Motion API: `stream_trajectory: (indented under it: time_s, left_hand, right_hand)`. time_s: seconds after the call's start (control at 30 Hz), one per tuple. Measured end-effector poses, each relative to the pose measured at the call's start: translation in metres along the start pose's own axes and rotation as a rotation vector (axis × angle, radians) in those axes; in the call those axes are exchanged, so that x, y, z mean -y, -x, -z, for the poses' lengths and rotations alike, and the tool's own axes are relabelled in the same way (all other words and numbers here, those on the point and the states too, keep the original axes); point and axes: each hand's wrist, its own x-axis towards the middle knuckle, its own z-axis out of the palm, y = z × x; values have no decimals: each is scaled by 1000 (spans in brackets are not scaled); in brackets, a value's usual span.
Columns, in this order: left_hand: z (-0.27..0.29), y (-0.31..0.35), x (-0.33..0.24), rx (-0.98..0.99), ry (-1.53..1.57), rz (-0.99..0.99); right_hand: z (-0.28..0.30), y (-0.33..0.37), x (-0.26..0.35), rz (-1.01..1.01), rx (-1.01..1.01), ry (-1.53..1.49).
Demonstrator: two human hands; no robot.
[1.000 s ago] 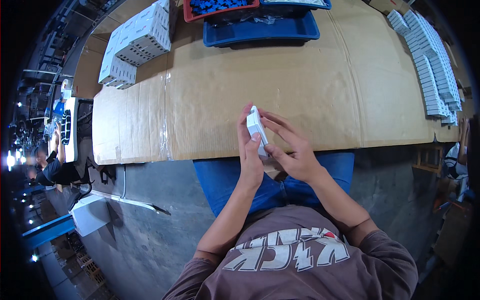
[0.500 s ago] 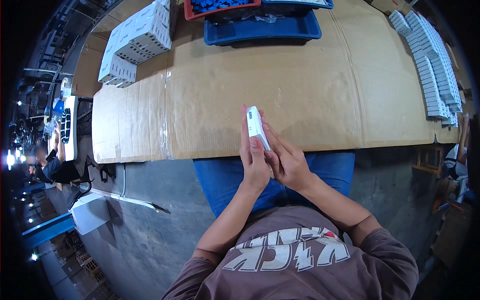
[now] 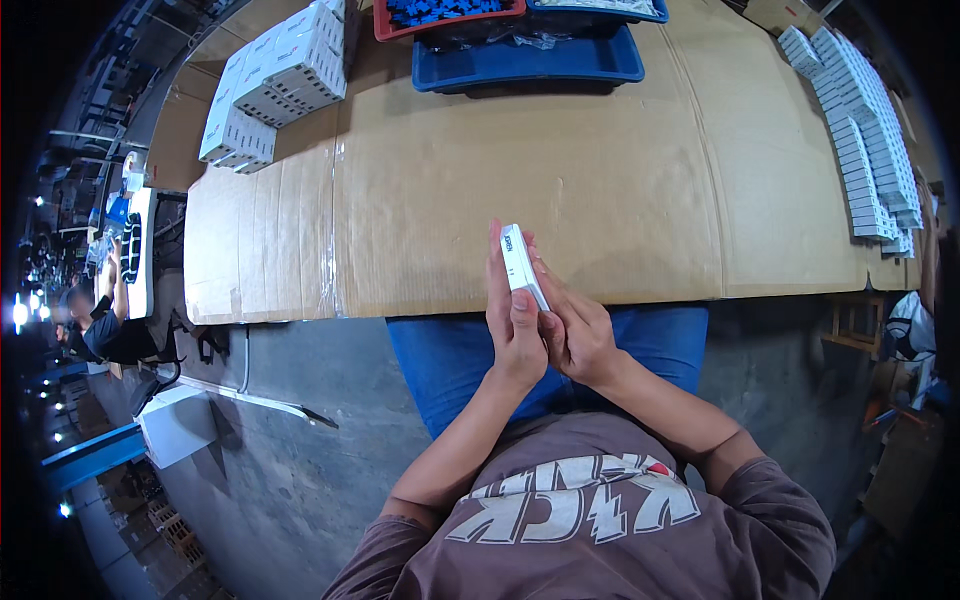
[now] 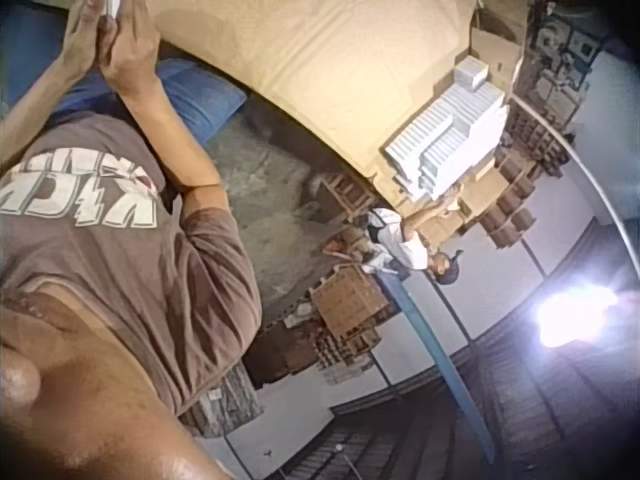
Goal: Assembling small electronic or mechanical components into a white plastic housing box.
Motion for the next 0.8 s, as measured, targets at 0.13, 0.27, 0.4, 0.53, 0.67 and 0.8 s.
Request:
stream_trajectory:
  time_s: [0.13, 0.27, 0.4, 0.53, 0.67, 0.8]
  left_hand:
    - [3, 3, 2, -15, 52, 56]
    - [1, -2, -5, -14, 55, 50]
    - [-3, -10, -25, -28, -52, 52]
    - [13, -10, -4, -6, -165, -74]
    - [17, -8, 5, 109, -171, -15]
    - [9, -5, 8, 36, -263, -115]
  right_hand:
    - [0, 3, 2, -28, 1, -25]
    - [-1, -1, 8, -116, 16, -109]
    - [1, -7, 2, -317, 8, -483]
    - [-4, -11, 4, -721, -170, -728]
    - [10, -27, 17, -1050, -50, -1107]
    - [0, -24, 22, -1077, -80, -1040]
